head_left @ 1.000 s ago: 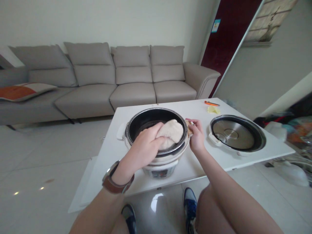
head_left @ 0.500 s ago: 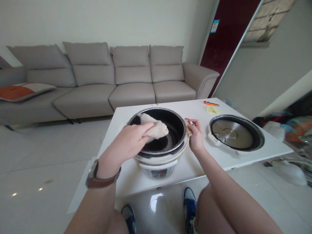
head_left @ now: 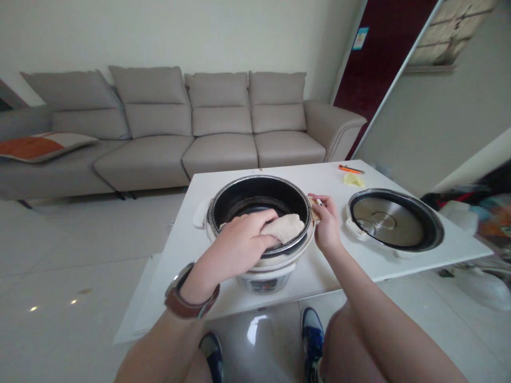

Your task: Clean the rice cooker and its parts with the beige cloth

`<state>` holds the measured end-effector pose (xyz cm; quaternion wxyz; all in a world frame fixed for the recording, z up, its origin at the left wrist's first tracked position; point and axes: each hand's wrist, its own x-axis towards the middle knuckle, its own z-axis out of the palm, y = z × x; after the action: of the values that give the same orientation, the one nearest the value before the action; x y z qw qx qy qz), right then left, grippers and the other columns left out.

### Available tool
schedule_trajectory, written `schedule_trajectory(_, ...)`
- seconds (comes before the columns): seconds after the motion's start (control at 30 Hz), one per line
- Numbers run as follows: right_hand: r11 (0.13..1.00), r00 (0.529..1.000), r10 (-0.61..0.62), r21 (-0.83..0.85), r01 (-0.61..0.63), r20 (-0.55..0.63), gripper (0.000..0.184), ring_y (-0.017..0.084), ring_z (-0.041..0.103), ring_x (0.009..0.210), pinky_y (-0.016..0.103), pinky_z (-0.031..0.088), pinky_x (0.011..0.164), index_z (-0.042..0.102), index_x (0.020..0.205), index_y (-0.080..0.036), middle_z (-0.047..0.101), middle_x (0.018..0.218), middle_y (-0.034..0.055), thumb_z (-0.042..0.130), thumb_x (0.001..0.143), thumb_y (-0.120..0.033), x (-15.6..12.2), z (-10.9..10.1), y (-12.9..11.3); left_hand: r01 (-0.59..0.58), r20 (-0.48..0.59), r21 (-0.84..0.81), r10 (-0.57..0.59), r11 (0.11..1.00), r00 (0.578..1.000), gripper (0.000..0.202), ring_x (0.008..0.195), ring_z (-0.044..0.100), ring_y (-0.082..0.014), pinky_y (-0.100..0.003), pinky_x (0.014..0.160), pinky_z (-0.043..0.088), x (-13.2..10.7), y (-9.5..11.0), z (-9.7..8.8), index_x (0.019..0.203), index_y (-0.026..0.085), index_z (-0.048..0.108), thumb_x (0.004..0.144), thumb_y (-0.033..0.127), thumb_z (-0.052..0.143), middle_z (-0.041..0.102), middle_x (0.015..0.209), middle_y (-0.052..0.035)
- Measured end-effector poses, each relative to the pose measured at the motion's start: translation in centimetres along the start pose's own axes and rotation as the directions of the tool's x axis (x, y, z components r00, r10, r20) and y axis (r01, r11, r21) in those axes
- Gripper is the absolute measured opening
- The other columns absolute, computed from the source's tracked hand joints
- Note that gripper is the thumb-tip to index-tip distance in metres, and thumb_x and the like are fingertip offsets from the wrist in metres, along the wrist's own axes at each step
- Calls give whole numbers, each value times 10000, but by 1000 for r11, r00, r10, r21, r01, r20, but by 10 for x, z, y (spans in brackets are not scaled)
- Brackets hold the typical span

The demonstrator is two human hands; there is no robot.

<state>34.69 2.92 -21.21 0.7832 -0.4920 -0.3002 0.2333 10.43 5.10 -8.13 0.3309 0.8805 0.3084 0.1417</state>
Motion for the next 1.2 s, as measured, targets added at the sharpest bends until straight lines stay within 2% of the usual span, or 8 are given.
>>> schedule_trajectory(0.17,1000,1000,0,-11,0,-6,169,223,639,1081,372,464,952,670,908,-258,720,1141,18,681,739,-249,0,0,-1,-48,-257,-351,-47,935,965,224,904,673,-238,-325,765,530,5,-10,-6,1021,189,664,847,310,592,728,974,-31)
schedule_trajectory(0.37,999,1000,4,-35,-4,9,179,226,635,1090,388,474,969,661,932,-269,718,1171,12,676,754,-269,0,-2,2,-68,-617,-172,-53,983,785,221,870,640,-215,-308,762,515,0,-25,-24,1046,220,658,870,345,613,680,892,-6)
schedule_trajectory(0.47,999,1000,-1,-36,1,9,188,223,636,1086,387,470,970,659,940,-270,720,1174,14,675,754,-275,0,-3,3,-13,-500,57,40,998,865,287,878,657,-228,-323,788,502,-4,-25,-28,1152,239,670,893,319,576,706,922,-12)
schedule_trajectory(0.57,999,1000,3,-46,-2,4,187,224,634,1088,383,475,955,650,937,-269,715,1187,21,667,751,-279,0,-2,3,16,-179,288,38,957,983,371,917,694,-261,-346,814,492,-5,-21,-23,1246,282,674,901,262,538,751,1001,-35)
schedule_trajectory(0.67,998,1000,10,-56,-10,2,191,223,631,1085,375,478,935,648,939,-268,708,1198,25,662,749,-285,-1,-1,1,-3,49,424,-20,906,999,392,951,717,-284,-358,822,486,-2,-16,-14,1213,313,693,896,196,496,772,1012,-45)
schedule_trajectory(0.77,999,1000,20,-50,-20,2,195,218,634,1069,373,473,938,651,937,-267,708,1199,22,673,744,-289,-1,-1,0,-22,107,447,-29,894,994,344,941,725,-290,-364,818,482,0,-10,-5,1104,299,703,881,161,479,773,974,-45)
schedule_trajectory(1.07,998,1000,-4,-68,4,-5,182,240,619,1110,401,464,983,666,933,-261,714,1181,27,667,752,-279,-2,-1,0,-52,-139,-296,11,954,990,225,945,706,-243,-337,817,545,3,-10,1,1059,222,686,854,274,608,748,1002,-20)
schedule_trajectory(1.2,998,1000,3,-63,-3,4,187,242,619,1114,402,473,977,666,938,-266,716,1184,23,667,752,-280,-1,-2,2,-143,-441,-523,-123,840,889,323,957,709,-257,-350,801,572,7,-25,-7,1124,189,656,824,308,667,739,1042,-55)
